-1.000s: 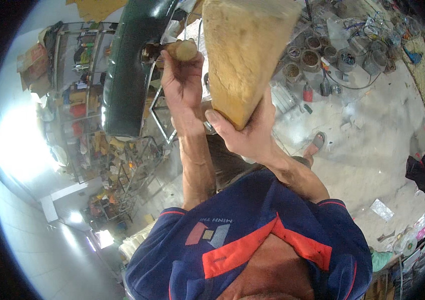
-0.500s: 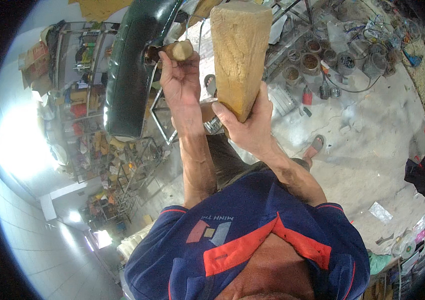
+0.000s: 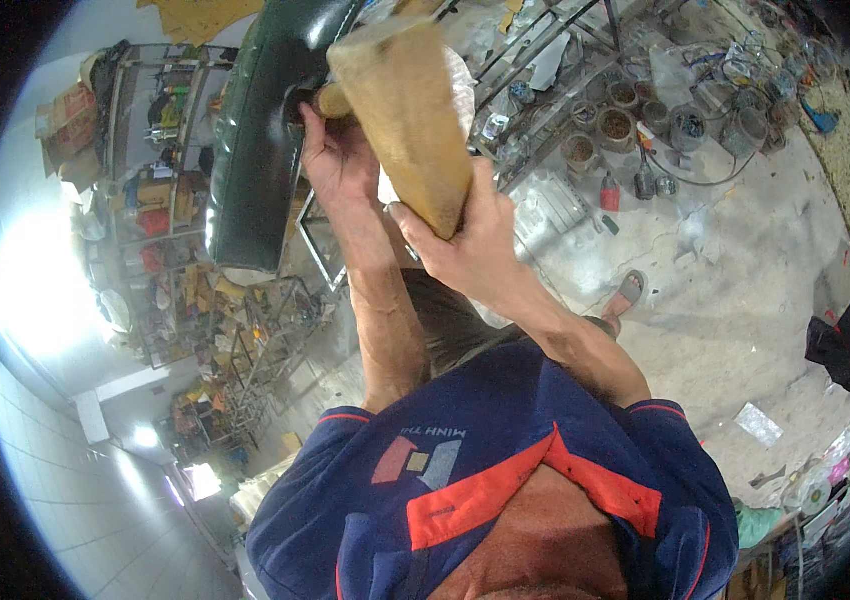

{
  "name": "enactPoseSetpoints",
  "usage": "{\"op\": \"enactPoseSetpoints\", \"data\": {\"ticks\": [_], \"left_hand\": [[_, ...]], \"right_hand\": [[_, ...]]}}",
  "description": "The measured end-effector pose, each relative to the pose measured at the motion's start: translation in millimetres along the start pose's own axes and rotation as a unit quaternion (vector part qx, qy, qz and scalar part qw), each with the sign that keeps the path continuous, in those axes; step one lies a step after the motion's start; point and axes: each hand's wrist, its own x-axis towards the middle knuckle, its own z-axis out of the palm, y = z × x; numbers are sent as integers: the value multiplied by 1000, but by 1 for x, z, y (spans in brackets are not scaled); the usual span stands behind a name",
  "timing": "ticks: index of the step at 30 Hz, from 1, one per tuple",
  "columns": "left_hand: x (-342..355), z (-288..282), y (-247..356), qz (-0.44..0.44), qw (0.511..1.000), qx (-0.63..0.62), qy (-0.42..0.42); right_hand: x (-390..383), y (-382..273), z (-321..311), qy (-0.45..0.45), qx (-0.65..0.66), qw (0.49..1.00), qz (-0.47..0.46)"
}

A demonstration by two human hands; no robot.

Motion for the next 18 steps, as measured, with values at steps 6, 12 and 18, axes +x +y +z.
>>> {"op": "enactPoseSetpoints", "data": {"ticks": [6,12,18], "left_hand": [[4,-10,3,24,1000,12,5],[9,-18,4,8,1000,-4,-10],[0,-11,6,-4,999,34,-22]], "right_hand": [[7,2,0,-17,-6,999,47],[3,7,8,26,-38,998,-42],[8,-17,3,119,141,982,-43]]}}
